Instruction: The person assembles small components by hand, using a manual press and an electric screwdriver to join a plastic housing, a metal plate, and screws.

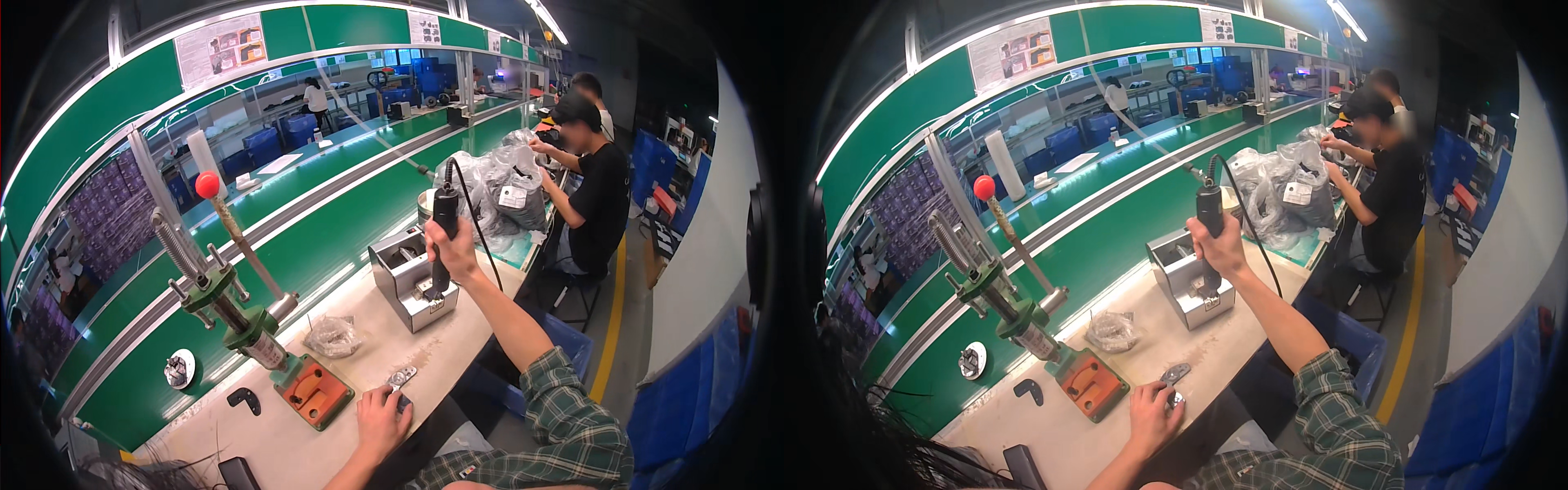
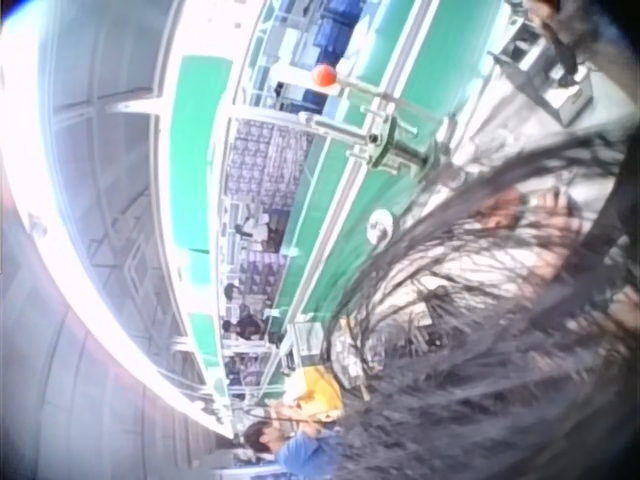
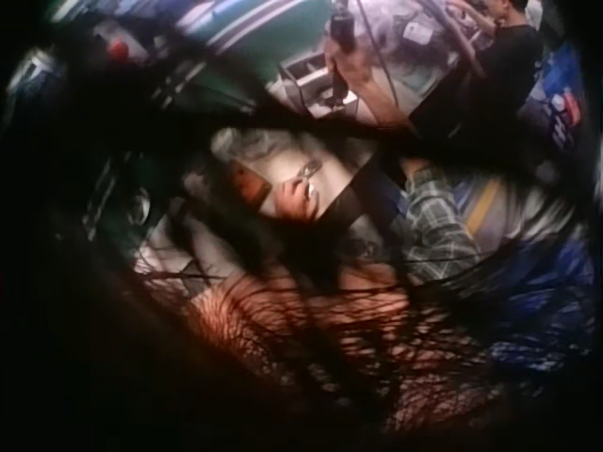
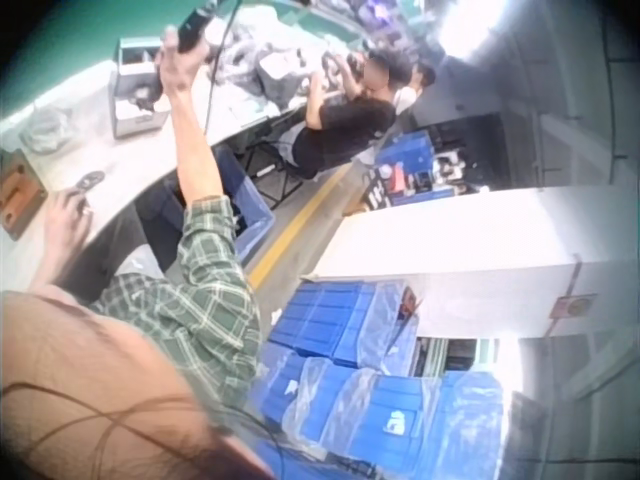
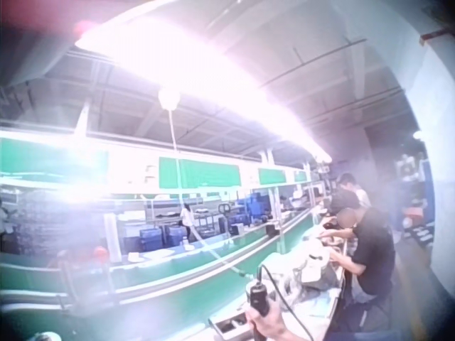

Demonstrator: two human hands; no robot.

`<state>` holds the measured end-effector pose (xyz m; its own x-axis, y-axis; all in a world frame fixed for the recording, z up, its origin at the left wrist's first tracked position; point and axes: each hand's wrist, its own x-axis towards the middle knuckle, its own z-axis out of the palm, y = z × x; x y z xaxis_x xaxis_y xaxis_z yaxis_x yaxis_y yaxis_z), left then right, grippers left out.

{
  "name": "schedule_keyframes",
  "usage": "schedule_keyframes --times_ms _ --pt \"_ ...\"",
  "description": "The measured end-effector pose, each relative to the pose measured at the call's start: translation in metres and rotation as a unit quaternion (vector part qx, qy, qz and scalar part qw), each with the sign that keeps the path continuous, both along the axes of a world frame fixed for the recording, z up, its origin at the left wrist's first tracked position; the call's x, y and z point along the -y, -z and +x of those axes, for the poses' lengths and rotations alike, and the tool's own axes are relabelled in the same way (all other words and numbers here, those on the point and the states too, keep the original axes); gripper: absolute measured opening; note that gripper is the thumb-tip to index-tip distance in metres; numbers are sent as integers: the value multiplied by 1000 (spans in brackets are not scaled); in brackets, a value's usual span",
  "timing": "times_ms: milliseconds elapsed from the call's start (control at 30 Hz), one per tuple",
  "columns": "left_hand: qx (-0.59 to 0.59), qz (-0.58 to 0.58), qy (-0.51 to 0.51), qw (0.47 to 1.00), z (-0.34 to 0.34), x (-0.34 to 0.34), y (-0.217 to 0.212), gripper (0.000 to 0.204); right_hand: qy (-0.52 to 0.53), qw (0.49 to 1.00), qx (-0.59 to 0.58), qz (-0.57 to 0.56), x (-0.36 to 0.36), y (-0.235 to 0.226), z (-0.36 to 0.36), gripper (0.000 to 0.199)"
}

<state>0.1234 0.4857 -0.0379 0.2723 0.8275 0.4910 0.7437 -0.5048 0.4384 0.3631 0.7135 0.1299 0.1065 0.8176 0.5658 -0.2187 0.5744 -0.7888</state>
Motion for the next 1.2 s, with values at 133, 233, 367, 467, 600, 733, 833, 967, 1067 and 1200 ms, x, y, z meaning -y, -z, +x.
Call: schedule_keyframes --times_ms 133,233,367,467,600,733,833,967,1067,1200 --pt "3 -3 1 1000 0 1 2 35 -12 1000 12 10 -9 1 -10 29" --pt "3 -4 3 1000 1 1 1 35 -2 999 43 8 -14 5 -11 30" --pt "7 2 2 1000 1 2 1 35 -21 999 48 -3 -14 10 -13 30" --pt "7 5 2 1000 0 1 2 35 -25 998 56 -4 -11 8 -15 31" --pt "7 4 1 1000 0 2 2 35 -30 998 64 -1 -13 11 -14 31" --pt "25 3 -5 1000 -1 4 4 35 -137 988 73 5 -1 17 -5 28" --pt "32 1 -2 999 -3 2 8 34 -214 971 87 62 3 26 6 27" --pt "14 6 -9 1000 0 1 6 34 89 995 32 35 -19 22 -15 36" --pt "23 1 -2 1000 1 1 1 32 -2 1000 20 -12 -19 20 -7 37" --pt "25 1 -5 1000 2 1 0 31 -135 990 9 38 -10 28 5 42"
